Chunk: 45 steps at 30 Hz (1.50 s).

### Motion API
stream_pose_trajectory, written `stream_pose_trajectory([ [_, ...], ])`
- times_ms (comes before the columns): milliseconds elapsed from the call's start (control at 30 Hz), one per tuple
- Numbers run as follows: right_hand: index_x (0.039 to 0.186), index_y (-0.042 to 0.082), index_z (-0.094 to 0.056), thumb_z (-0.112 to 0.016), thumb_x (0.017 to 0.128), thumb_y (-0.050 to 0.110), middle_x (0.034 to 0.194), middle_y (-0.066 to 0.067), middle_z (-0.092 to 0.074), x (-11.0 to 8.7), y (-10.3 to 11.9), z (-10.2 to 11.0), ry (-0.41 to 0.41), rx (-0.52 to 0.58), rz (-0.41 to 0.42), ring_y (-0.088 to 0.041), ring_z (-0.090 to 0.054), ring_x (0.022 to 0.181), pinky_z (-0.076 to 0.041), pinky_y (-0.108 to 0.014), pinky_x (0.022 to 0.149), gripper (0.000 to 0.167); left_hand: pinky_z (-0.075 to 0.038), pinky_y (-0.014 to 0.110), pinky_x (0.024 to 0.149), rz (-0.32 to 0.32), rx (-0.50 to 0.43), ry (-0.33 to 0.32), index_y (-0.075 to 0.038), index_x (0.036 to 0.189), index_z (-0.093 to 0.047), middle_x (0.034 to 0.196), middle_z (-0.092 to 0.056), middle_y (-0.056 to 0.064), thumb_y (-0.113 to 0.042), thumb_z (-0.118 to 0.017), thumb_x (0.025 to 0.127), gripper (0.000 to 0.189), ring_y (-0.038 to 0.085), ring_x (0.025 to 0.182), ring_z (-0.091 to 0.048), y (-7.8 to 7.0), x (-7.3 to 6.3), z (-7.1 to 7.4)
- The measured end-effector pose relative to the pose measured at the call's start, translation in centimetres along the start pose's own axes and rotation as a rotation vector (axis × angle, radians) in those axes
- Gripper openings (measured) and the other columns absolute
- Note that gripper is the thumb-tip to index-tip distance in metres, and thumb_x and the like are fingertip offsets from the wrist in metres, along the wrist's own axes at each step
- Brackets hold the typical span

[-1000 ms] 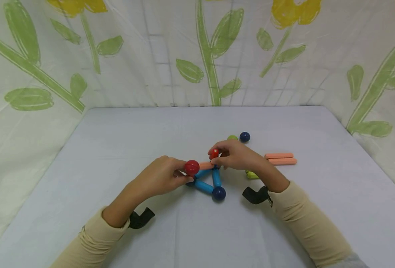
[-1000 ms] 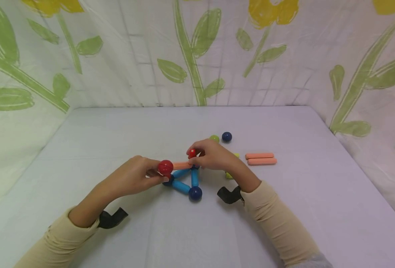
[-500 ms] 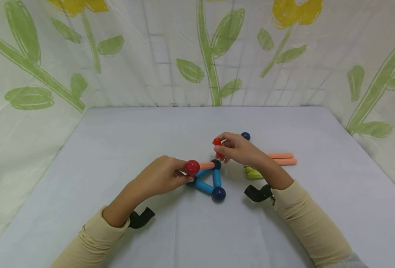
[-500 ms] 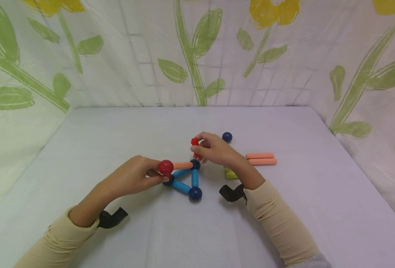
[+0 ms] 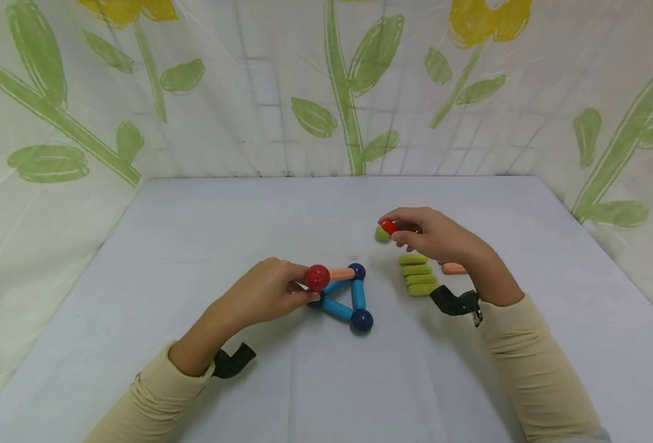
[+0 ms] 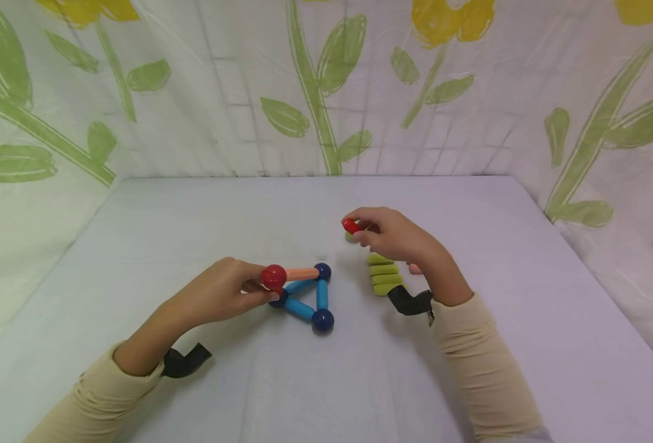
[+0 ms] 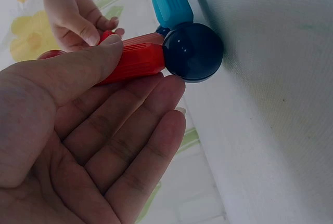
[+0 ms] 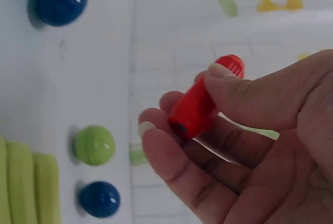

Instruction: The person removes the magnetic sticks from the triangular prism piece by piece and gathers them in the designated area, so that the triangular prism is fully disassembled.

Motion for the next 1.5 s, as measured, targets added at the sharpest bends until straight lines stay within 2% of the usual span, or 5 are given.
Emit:
stream_pose_trajectory([
  [333,0.124,0.005,-0.064,-0.066,0.095,0.003,0.107,-0.009,-0.067,-1.6,-0.5,1.6,-0.003,-0.113,-0.022,-0.025,-0.066,0.091,-0.054,-0.04,0.08,0.029,-0.057,0.025,0.074,-0.001,-0.005,0.003,-0.002,0.105,-0.075,0.096,-0.075,0.003,-0.009,-0.079,0.087,0.02,0.015,0.084,-0.073,0.1,-0.1,0.0],
  [600,0.104,0.007,-0.07,-0.073,0.091,0.003,0.096,0.001,-0.069,-2.9,0.0,-1.4,0.081,-0.218,0.013,-0.018,-0.064,0.091,-0.055,-0.04,0.082,0.015,-0.057,0.025,0.074,0.011,-0.012,0.01,-0.002,0.105,-0.075,0.095,-0.075,0.002,-0.011,-0.079,0.088,0.02,0.015,0.084,-0.073,0.3,-0.1,-0.2],
  [967,0.09,0.013,-0.075,-0.077,0.081,-0.007,0.084,0.007,-0.062,-6.7,0.4,-4.0,0.044,-0.478,0.011,-0.012,-0.056,0.078,-0.051,-0.029,0.07,0.022,-0.057,0.024,0.074,-0.004,-0.014,0.011,-0.002,0.105,-0.075,0.095,-0.075,0.002,-0.01,-0.078,0.088,0.019,0.015,0.085,-0.073,0.0,0.0,-0.1],
  [1233,0.073,0.019,-0.06,-0.079,0.079,-0.004,0.07,0.008,-0.048,-7.6,-0.9,-4.9,0.082,-0.551,-0.035,-0.01,-0.043,0.065,-0.038,-0.025,0.058,0.031,-0.057,0.026,0.075,0.006,-0.008,0.007,-0.002,0.106,-0.075,0.095,-0.075,0.002,-0.01,-0.078,0.088,0.02,0.015,0.085,-0.073,0.1,0.0,-0.1],
  [1500,0.071,0.018,-0.054,-0.077,0.078,-0.005,0.068,0.008,-0.045,-7.7,-1.0,-4.2,-0.017,-0.653,-0.001,-0.009,-0.041,0.063,-0.035,-0.024,0.055,0.034,-0.057,0.026,0.075,0.008,-0.012,0.005,-0.002,0.107,-0.075,0.096,-0.075,0.002,-0.011,-0.079,0.088,0.021,0.015,0.085,-0.073,0.2,0.0,-0.1],
])
Point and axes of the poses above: each hand's wrist, its own x-axis towards the middle knuckle, its own z-axis out of the back of the hand, y = z × x, the point moved 8 cm from there along x, towards the middle knuckle
